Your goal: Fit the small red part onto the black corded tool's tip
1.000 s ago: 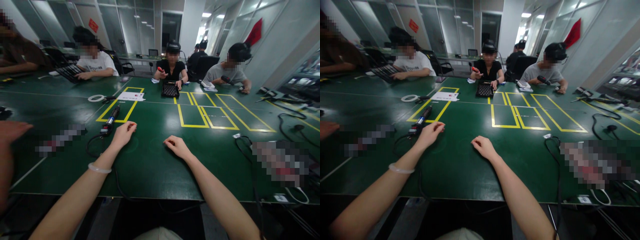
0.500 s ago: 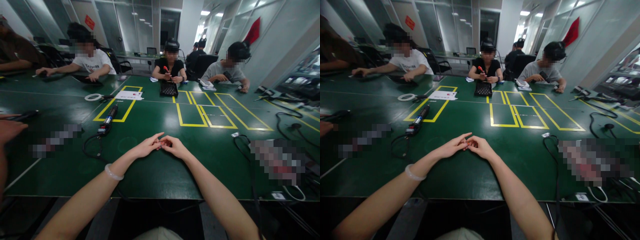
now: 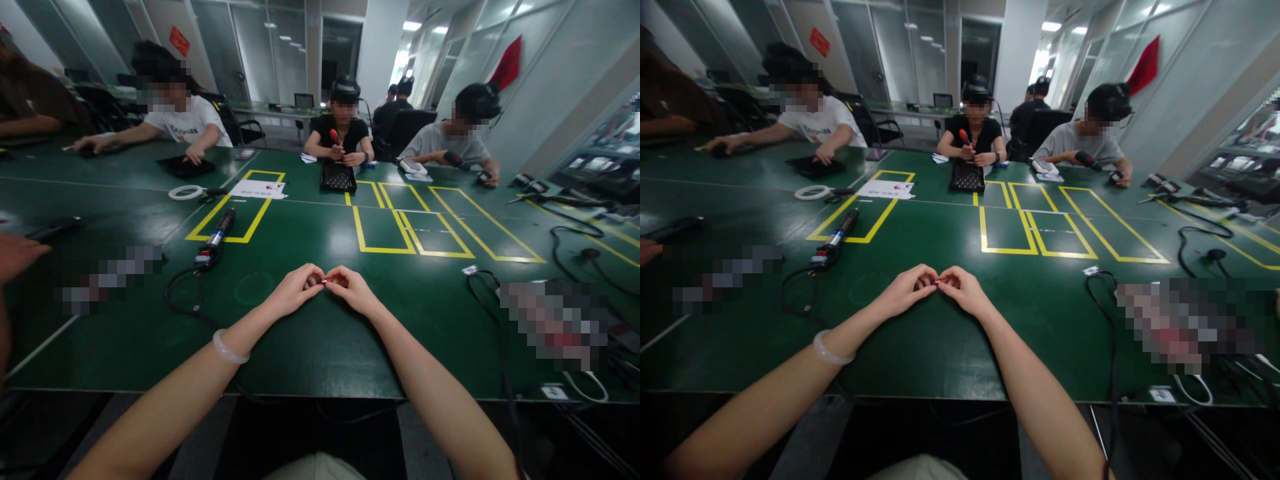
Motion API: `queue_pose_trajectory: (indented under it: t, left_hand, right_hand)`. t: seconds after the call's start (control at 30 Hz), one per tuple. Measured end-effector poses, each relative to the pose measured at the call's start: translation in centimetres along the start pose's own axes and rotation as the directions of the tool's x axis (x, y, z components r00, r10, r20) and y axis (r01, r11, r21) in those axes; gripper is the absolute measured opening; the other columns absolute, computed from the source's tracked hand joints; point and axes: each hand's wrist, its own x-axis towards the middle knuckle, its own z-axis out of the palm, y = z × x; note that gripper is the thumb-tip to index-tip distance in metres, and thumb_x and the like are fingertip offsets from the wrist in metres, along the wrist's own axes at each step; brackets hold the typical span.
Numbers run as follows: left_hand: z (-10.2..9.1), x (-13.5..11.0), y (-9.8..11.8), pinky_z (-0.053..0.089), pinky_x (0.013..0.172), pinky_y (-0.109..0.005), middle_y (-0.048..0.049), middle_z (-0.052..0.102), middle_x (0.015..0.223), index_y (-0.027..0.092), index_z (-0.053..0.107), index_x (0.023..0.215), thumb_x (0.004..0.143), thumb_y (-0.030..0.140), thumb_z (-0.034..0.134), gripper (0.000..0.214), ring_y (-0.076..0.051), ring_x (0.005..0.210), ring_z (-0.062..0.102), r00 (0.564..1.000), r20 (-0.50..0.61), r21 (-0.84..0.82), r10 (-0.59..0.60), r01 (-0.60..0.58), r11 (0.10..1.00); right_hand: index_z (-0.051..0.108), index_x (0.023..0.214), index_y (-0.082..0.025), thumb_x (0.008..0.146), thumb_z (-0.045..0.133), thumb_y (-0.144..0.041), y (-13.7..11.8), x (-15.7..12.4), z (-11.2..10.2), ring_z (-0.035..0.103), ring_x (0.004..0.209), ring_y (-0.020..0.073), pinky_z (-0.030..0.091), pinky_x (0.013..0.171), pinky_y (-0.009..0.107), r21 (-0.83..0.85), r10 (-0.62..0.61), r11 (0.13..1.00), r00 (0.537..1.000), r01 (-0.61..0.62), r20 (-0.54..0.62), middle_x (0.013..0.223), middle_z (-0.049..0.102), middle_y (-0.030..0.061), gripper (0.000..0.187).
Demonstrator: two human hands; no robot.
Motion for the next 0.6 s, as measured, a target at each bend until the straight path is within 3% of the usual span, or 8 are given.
queue_pose_trajectory:
  t: [0.33,0.6]
  left_hand:
    - [-0.02,-0.11,0.28,0.048,0.071,-0.028,-0.0037,0.059,0.096,0.02,0.058,0.103,0.09,0.034,0.052,0.021,-0.014,0.081,0.058,0.997,-0.049,0.068,0.06,-0.057,0.996]
    - [-0.14,-0.12,0.41,0.048,0.075,-0.029,-0.0046,0.062,0.097,0.02,0.06,0.103,0.089,0.032,0.053,0.02,-0.015,0.083,0.059,0.997,-0.044,0.113,0.066,-0.061,0.992]
  right_hand:
    - [0.062,0.099,-0.017,0.08,0.066,-0.026,0.11,-0.02,0.17,0.058,0.067,0.011,0.047,0.063,0.023,0.143,0.011,0.99,1.0,-0.014,0.026,0.082,0.065,0.0012,0.022]
    - [0.064,0.094,-0.015,0.082,0.066,-0.036,0.06,-0.01,0.08,0.06,0.069,0.0126,0.049,0.067,0.026,0.234,0.029,0.971,0.999,-0.038,0.042,0.079,0.066,0.0021,0.024]
